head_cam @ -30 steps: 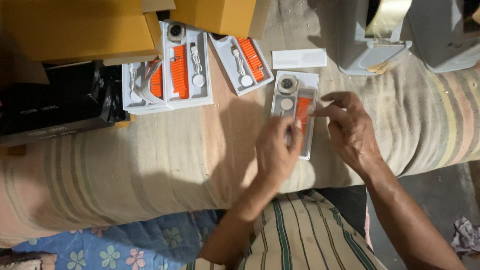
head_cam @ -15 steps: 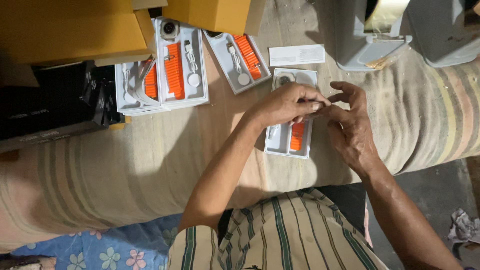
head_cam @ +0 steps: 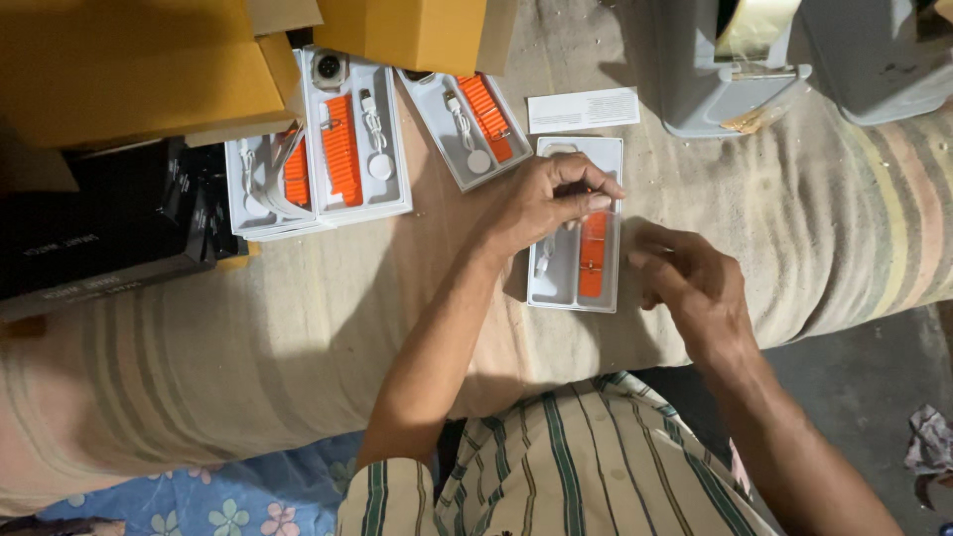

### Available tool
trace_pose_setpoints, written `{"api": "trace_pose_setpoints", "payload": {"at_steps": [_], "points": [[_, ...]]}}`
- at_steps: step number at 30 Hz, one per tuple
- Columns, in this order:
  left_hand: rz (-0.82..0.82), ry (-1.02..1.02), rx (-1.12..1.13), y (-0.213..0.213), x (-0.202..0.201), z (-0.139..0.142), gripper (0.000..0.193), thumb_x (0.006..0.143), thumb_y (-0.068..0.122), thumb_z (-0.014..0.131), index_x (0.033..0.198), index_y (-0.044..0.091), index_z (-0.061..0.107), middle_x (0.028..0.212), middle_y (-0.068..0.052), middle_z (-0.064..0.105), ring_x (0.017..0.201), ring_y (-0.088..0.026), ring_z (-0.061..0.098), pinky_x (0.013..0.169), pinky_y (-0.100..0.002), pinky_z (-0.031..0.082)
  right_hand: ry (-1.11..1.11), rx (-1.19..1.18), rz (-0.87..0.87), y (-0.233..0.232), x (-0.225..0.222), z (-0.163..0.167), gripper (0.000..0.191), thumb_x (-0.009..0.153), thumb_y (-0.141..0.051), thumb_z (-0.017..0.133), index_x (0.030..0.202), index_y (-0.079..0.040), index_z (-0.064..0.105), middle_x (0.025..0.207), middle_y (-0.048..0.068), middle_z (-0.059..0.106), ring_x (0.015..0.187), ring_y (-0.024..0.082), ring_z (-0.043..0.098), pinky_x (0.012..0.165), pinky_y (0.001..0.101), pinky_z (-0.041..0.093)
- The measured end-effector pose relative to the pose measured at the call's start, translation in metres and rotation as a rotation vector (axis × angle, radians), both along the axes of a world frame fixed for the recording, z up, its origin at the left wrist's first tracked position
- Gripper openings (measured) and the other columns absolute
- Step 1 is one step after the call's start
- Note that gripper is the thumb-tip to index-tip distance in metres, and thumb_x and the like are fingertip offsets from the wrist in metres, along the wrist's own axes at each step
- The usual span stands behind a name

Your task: The person packs smartwatch kits while seated on the floor. They arrange an orange watch band, charging cable, and watch into a white plastic tray, place the tray into a cardboard box, add a paper insert, close the box, and set it aside with other packed boxes.

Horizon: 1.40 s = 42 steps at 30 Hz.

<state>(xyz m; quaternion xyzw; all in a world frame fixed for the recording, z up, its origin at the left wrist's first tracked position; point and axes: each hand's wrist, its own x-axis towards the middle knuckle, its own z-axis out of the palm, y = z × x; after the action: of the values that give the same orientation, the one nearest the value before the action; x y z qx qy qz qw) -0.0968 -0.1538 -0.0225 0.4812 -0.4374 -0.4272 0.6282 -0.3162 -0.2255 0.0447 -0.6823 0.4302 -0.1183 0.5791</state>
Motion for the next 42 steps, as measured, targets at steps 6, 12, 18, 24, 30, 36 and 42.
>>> {"api": "trace_pose_setpoints", "payload": {"at_steps": [6, 12, 18, 24, 30, 36, 42], "points": [[-0.096, 0.035, -0.060, 0.002, -0.001, -0.003, 0.018, 0.100, 0.012, 0.070, 0.114, 0.003, 0.075, 0.105, 0.003, 0.071, 0.093, -0.003, 0.061, 0.083, -0.021, 0.051, -0.018, -0.431, 0.158, 0.007, -0.003, -0.011, 0.038, 0.087, -0.020, 0.079, 0.114, 0.005, 0.069, 0.096, 0.015, 0.074, 0.084, 0.018, 0.069, 0.074, 0.0305, 0.056], [-0.074, 0.064, 0.030, 0.003, -0.006, 0.002, 0.021, 0.096, 0.015, 0.073, 0.115, 0.006, 0.075, 0.086, 0.007, 0.059, 0.078, -0.003, 0.052, 0.070, -0.021, 0.048, 0.054, -0.441, 0.127, 0.013, 0.005, -0.015, 0.032, 0.087, -0.018, 0.078, 0.108, 0.004, 0.068, 0.088, 0.011, 0.075, 0.076, 0.016, 0.072, 0.070, 0.0316, 0.058], [0.001, 0.043, 0.075, 0.007, -0.010, 0.009, 0.041, 0.108, 0.039, 0.057, 0.119, 0.003, 0.074, 0.077, 0.004, 0.051, 0.063, -0.004, 0.041, 0.055, -0.021, 0.033, -0.013, -0.305, 0.129, 0.007, 0.003, -0.006, 0.032, 0.091, -0.022, 0.075, 0.111, 0.002, 0.069, 0.090, 0.011, 0.074, 0.076, 0.018, 0.070, 0.066, 0.0333, 0.058], [0.000, -0.031, 0.036, 0.003, -0.014, 0.015, 0.068, 0.109, 0.061, 0.040, 0.124, 0.003, 0.072, 0.086, -0.002, 0.068, 0.063, -0.004, 0.047, 0.057, -0.020, 0.041, -0.080, -0.444, 0.162, -0.004, 0.017, 0.003, 0.034, 0.087, -0.021, 0.079, 0.107, 0.006, 0.074, 0.097, 0.016, 0.074, 0.081, 0.019, 0.070, 0.067, 0.0334, 0.057], [0.018, -0.068, 0.044, 0.003, -0.017, 0.028, 0.072, 0.107, 0.064, 0.037, 0.125, 0.004, 0.073, 0.092, -0.003, 0.070, 0.061, -0.004, 0.050, 0.052, -0.021, 0.041, 0.083, -0.474, 0.160, -0.012, 0.028, 0.005, 0.030, 0.090, -0.022, 0.078, 0.102, 0.005, 0.078, 0.077, 0.016, 0.075, 0.062, 0.022, 0.070, 0.058, 0.0353, 0.055], [0.393, -0.394, -0.013, 0.019, -0.035, 0.033, 0.060, 0.100, 0.050, 0.059, 0.142, 0.008, 0.057, 0.127, -0.007, 0.067, 0.054, -0.006, 0.050, 0.050, -0.022, 0.046, 0.039, -0.598, 0.170, -0.018, 0.032, 0.009, 0.025, 0.092, -0.021, 0.076, 0.100, 0.003, 0.079, 0.084, 0.018, 0.076, 0.066, 0.022, 0.073, 0.062, 0.0333, 0.057], [0.817, -0.630, 0.201, 0.055, -0.094, 0.034, 0.012, 0.097, 0.019, 0.070, 0.104, 0.009, 0.071, 0.095, -0.009, 0.073, 0.083, -0.021, 0.074, 0.073, -0.034, 0.060, 0.021, -0.736, 0.206, -0.015, 0.034, 0.010, 0.026, 0.092, -0.024, 0.078, 0.100, 0.001, 0.079, 0.088, 0.018, 0.076, 0.072, 0.023, 0.075, 0.065, 0.0336, 0.058]]}}
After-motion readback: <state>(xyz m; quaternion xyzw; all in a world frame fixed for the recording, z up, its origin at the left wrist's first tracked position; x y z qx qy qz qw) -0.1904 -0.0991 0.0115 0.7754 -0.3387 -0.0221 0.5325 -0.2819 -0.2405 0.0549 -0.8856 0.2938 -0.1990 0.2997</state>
